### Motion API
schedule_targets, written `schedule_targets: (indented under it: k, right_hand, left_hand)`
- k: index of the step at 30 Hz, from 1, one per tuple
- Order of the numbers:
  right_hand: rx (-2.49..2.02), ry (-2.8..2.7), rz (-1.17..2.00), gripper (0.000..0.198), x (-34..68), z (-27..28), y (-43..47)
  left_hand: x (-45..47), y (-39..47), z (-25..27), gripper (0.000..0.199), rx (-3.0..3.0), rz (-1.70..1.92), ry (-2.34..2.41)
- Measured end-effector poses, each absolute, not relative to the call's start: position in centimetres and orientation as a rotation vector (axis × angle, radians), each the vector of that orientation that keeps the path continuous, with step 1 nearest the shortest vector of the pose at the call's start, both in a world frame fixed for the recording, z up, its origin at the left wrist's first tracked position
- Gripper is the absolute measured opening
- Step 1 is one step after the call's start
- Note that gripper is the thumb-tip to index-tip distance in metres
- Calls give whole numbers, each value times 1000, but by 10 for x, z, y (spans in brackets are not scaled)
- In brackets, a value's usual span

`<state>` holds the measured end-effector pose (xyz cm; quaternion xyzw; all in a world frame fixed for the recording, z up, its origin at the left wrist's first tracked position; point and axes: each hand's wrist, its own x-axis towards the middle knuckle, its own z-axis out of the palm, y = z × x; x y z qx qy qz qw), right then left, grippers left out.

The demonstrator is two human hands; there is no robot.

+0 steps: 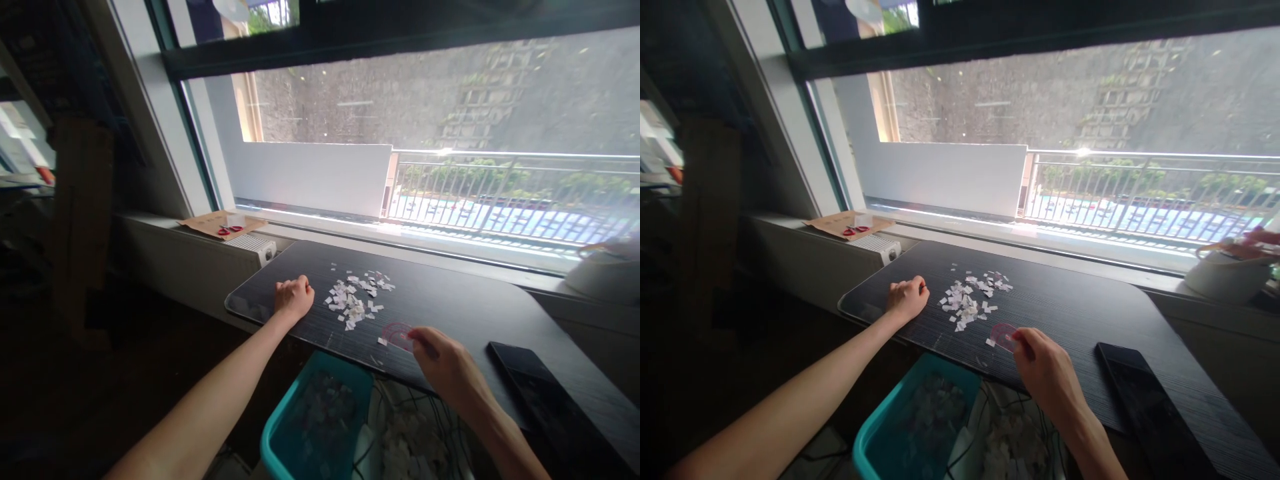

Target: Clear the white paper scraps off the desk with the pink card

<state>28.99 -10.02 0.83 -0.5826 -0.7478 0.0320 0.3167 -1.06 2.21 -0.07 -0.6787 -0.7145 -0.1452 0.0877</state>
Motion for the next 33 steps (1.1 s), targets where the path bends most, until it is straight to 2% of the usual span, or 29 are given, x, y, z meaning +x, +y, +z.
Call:
schedule_targets:
  k: [8, 33]
  right_hand:
    - [-1516, -1989, 111, 20, 317, 12, -148]
    - [-1302, -2016, 406, 18, 329, -6, -150]
  left_hand:
    - [-10, 24, -1, 27, -2004, -395, -2148]
    - [-11, 25, 0, 25, -2001, -377, -2117]
